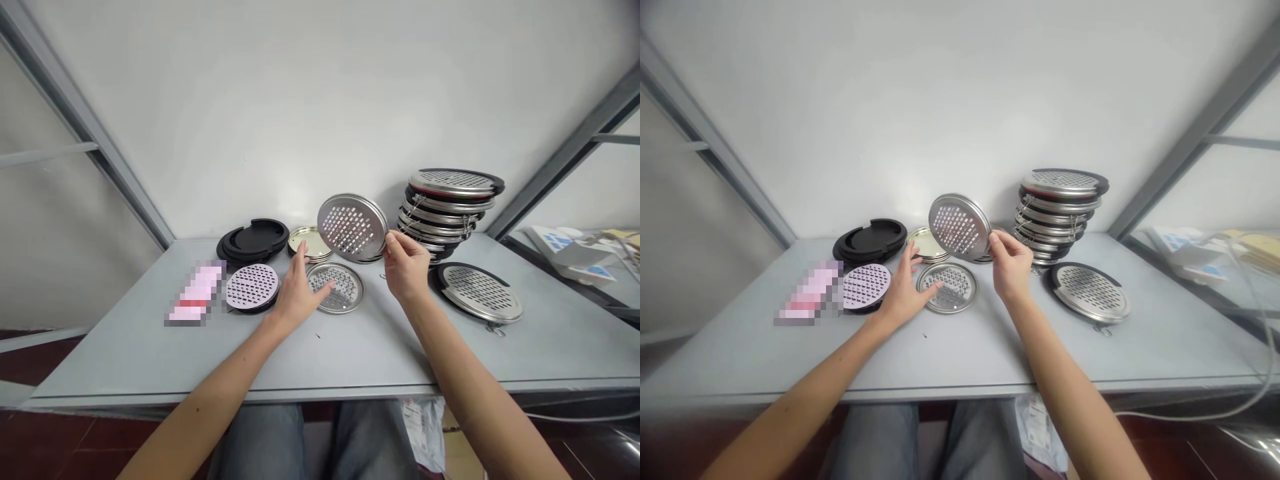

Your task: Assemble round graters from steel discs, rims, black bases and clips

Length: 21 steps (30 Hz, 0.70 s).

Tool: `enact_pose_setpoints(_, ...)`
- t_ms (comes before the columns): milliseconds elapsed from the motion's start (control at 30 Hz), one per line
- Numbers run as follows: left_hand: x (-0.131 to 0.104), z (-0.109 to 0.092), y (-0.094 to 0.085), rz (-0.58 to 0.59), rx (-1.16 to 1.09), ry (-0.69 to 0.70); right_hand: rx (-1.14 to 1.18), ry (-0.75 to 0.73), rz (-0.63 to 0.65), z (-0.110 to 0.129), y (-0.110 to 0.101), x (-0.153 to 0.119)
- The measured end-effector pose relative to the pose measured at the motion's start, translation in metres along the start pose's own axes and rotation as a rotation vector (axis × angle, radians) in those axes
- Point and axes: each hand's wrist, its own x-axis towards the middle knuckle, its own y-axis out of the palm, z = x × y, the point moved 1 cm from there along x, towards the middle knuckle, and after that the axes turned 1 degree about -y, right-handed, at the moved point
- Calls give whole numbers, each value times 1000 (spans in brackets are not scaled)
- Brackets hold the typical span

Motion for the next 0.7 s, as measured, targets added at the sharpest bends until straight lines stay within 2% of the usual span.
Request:
enact_pose_setpoints(133,0,1,0,53,40,-18,112,128,96,-2,3,-1)
enact_pose_setpoints(333,0,5,0,111,30,-61,114,116,158,-1,7,-6)
enact_pose_setpoints(533,4,2,-5,8,87,26,274,408,276,0,7,-3)
enact_pose_setpoints(700,6,4,-8,16,129,76,230,508,382,-13,2,2)
